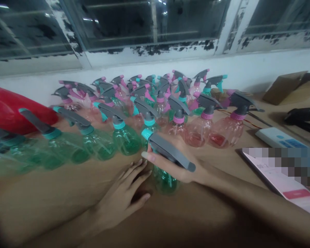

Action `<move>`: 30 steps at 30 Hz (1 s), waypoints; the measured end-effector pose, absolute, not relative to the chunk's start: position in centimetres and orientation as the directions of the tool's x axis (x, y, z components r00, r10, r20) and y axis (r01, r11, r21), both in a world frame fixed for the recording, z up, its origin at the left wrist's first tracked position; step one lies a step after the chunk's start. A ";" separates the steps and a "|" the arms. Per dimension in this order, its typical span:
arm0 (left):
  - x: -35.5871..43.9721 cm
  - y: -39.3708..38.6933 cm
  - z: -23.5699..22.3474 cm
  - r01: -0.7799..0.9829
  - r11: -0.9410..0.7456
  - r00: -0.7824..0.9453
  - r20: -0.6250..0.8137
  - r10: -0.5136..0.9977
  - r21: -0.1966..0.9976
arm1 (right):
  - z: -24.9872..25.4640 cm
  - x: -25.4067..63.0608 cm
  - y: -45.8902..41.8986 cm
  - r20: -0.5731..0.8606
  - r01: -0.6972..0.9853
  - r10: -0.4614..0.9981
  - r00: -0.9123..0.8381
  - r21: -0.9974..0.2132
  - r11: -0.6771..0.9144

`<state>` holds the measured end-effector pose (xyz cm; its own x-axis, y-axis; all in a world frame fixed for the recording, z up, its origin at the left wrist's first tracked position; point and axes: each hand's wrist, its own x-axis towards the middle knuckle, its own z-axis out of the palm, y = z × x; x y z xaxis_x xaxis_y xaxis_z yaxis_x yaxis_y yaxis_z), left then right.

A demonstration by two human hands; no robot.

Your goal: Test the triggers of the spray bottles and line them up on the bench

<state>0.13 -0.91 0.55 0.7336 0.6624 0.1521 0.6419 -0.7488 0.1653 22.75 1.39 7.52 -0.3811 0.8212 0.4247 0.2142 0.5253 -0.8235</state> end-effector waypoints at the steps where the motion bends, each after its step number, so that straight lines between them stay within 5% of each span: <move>1: 0.1 -0.9 0.6 0.643 -0.743 0.728 0.151 0.668 0.185 | 7.7 22.6 1.3 0.422 0.194 0.817 -0.392 -0.830 0.522; 12: -1.0 -2.4 1.8 0.671 -0.579 0.592 0.136 0.794 0.462 | 7.1 19.5 1.1 0.462 0.015 0.787 -0.410 -0.859 0.512; 21: -6.0 -5.8 2.8 0.669 -0.576 0.495 0.297 0.817 0.469 | 7.6 12.7 0.1 0.515 -0.071 0.652 -0.556 -0.811 0.580; 30: -12.6 -9.8 3.6 0.791 -0.439 0.223 0.468 0.855 0.426 | 8.5 1.9 -1.3 0.435 -0.160 0.602 -0.670 -0.876 0.455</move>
<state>-12.62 -9.84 3.62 0.2228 0.8551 0.4682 0.7909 -0.4393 0.4260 1.92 -1.31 8.49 -0.6696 0.6018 0.4353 -0.1601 0.4553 -0.8758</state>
